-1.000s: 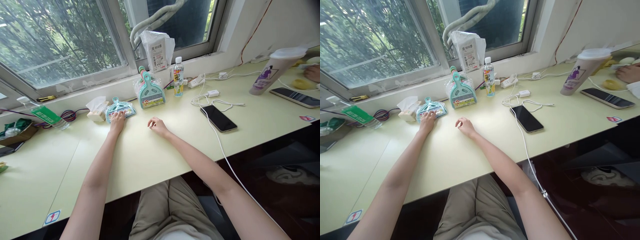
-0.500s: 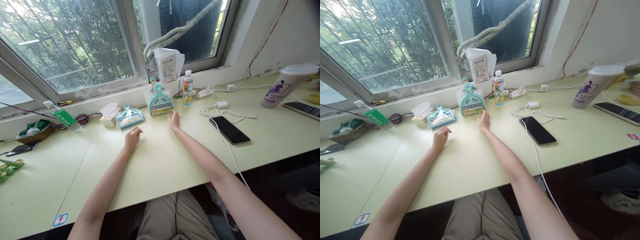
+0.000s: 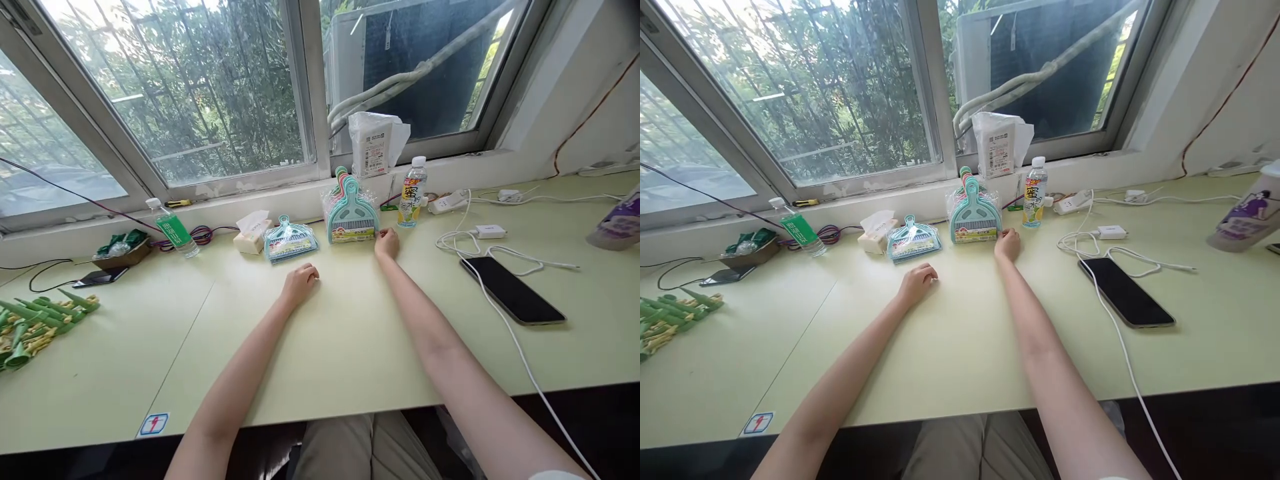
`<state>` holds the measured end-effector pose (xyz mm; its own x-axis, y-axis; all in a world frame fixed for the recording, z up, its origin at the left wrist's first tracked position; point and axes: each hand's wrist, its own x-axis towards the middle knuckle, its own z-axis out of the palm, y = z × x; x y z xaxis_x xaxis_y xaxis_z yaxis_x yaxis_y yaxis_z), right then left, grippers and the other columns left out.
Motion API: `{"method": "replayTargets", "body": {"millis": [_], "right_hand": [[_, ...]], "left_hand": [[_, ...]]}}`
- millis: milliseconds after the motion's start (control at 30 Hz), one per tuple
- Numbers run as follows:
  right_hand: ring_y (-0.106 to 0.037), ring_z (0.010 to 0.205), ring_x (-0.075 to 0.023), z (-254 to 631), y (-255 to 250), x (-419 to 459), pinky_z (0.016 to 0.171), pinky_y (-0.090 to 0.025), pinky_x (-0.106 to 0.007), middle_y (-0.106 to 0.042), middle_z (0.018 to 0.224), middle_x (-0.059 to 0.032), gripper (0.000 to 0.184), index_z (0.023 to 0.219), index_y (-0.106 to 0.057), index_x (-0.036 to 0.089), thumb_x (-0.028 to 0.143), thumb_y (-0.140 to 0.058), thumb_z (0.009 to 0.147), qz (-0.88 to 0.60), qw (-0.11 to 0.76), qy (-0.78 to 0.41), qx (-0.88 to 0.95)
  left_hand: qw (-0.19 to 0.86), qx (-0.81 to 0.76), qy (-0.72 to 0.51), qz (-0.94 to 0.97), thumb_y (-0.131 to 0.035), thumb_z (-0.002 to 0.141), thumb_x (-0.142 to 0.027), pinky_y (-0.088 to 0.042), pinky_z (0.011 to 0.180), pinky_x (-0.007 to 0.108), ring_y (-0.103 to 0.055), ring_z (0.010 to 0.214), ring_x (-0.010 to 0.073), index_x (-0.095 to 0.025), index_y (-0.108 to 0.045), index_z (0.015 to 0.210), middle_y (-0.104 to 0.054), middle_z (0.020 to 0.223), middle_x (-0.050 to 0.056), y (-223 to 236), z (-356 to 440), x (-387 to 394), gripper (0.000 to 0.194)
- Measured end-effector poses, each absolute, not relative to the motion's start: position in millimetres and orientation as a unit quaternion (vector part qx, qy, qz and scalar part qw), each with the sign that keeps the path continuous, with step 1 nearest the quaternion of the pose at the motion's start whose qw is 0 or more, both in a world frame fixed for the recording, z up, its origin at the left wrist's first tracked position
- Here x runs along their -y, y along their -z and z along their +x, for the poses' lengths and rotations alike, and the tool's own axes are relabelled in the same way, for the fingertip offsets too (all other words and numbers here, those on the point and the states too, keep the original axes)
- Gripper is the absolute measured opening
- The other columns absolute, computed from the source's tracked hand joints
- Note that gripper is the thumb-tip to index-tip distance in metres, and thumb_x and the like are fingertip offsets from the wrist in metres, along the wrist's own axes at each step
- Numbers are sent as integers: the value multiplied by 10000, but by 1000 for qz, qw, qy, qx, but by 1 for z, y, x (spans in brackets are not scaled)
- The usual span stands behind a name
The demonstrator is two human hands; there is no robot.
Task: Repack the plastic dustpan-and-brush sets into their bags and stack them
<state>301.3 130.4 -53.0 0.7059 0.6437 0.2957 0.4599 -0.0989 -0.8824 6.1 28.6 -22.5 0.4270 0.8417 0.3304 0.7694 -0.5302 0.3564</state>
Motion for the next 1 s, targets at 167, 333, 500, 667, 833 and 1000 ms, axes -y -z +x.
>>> {"method": "replayTargets", "body": {"millis": [167, 333, 500, 667, 833, 1000], "right_hand": [[-536, 1062, -299, 299, 53, -124, 922, -408, -437, -585, 1044, -157, 118, 902, -503, 199, 132, -462, 813, -730, 571, -48, 373], [-588, 867, -243, 296, 47, -106, 782, -440, -373, -588, 960, -106, 201, 1049, -446, 210, 130, -354, 889, -720, 605, -113, 320], [-598, 832, -201, 292, 45, -72, 741, -438, -325, -607, 968, -83, 174, 1049, -425, 233, 164, -366, 900, -687, 630, -161, 325], [-614, 769, -184, 282, 46, -23, 701, -451, -306, -631, 904, -52, 137, 998, -424, 252, 195, -385, 880, -657, 641, -200, 343], [-628, 730, -194, 258, 46, 13, 653, -456, -297, -643, 840, -30, 93, 993, -409, 260, 259, -408, 900, -595, 615, -241, 457], [-602, 996, -267, 247, 38, 23, 848, -463, -388, -635, 1085, -129, 172, 1055, -449, 222, 228, -479, 886, -580, 549, -127, 588]], "left_hand": [[74, -479, -233, 843, -428, 859, -115, -429, 701, 299, -643, 819, 184, -227, -679, 806, -710, 983, 48, 22, 7, -27, 280], [86, -474, -240, 843, -416, 862, -119, -426, 708, 306, -637, 818, 187, -223, -670, 799, -708, 984, 51, 22, 7, -27, 281], [149, -478, -312, 807, -440, 875, -169, -453, 783, 314, -629, 826, 185, -226, -685, 892, -711, 952, 46, 23, 3, -33, 252], [403, -439, -374, 710, -541, 875, -481, -496, 784, 301, -645, 814, 176, -211, -700, 1050, -726, 1026, 71, 19, 8, -35, 358], [663, -339, -400, 534, -642, 786, -583, -539, 914, 360, -698, 919, 219, -186, -690, 1041, -742, 993, 86, 18, 29, -23, 475], [672, -413, -461, 407, -782, 679, -354, -582, 856, 355, -710, 810, 197, -180, -643, 996, -738, 915, 61, 19, 32, -9, 388]]}}
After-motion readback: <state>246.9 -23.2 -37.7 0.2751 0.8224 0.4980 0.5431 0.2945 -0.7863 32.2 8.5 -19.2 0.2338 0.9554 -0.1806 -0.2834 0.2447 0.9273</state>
